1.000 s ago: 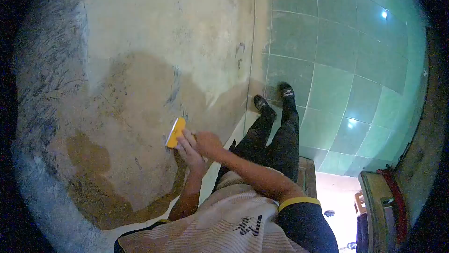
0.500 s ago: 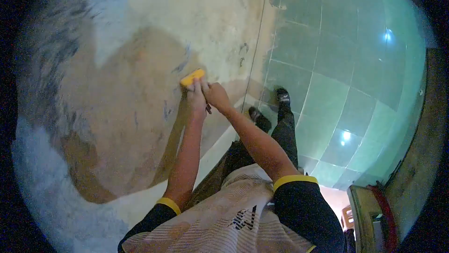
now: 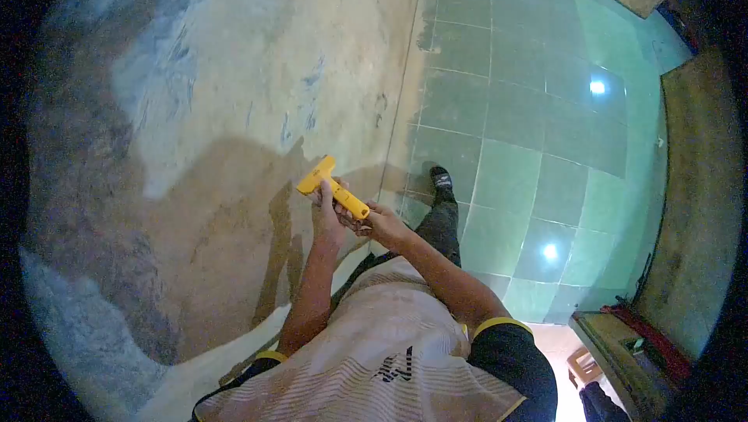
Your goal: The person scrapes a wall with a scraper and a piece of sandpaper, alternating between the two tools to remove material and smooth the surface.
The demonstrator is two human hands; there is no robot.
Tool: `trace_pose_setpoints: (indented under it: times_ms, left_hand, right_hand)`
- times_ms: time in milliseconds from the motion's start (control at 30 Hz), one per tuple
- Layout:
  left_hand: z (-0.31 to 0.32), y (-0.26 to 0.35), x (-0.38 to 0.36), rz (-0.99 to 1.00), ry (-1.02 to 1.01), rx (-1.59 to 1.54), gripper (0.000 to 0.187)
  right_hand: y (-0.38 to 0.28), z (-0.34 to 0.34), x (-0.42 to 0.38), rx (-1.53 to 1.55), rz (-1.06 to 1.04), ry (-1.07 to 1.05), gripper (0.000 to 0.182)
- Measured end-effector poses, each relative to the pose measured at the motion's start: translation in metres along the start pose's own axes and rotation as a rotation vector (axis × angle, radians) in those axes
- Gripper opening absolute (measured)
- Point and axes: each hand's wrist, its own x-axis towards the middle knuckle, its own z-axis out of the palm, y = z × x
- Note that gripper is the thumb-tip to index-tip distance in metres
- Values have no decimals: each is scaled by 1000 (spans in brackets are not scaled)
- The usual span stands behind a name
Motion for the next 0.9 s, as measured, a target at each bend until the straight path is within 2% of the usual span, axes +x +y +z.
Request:
trace_pose_setpoints:
  times_ms: [33, 100, 133, 167, 233, 267, 333, 500, 567, 733, 833, 900]
  left_hand:
    - [-4, 1, -10, -3, -41, -91, 30]
    - [-10, 1, -24, 8, -106, -191, 30]
    - [-13, -1, -29, 1, -82, -214, 30]
    - [-15, -4, -29, -10, -55, -237, 31]
    - [-15, -6, -36, 2, -28, -212, 32]
    - [-11, -4, -39, 8, 9, -177, 34]
    - [-4, 0, -47, 7, 6, -246, 35]
    - [-12, 8, -41, 25, 2, -435, 31]
    - [-15, 14, -38, 121, -40, -342, 32]
    - [1, 11, -50, 129, -58, -192, 34]
    - [13, 22, -63, 123, -57, -173, 36]
    - [8, 33, -64, 213, -60, -96, 36]
  right_hand:
    - [11, 5, -11, -10, -5, 7, 28]
    - [22, 14, -29, -208, -142, 56, 32]
    - [16, 26, -40, -350, -209, 9, 38]
    - [16, 30, -42, -361, -217, 13, 38]
    - [21, 38, -47, -695, -524, 52, 41]
    - [24, 39, -46, -707, -533, 57, 41]
    - [30, 40, -49, -736, -633, 220, 39]
    - [18, 49, -79, -799, -478, 243, 29]
    - [10, 58, -90, -783, -416, 189, 30]
    - [6, 70, -94, -961, -480, 246, 32]
    - [-1, 67, -98, -1136, -357, 289, 31]
    - [-2, 60, -107, -1207, -353, 337, 22]
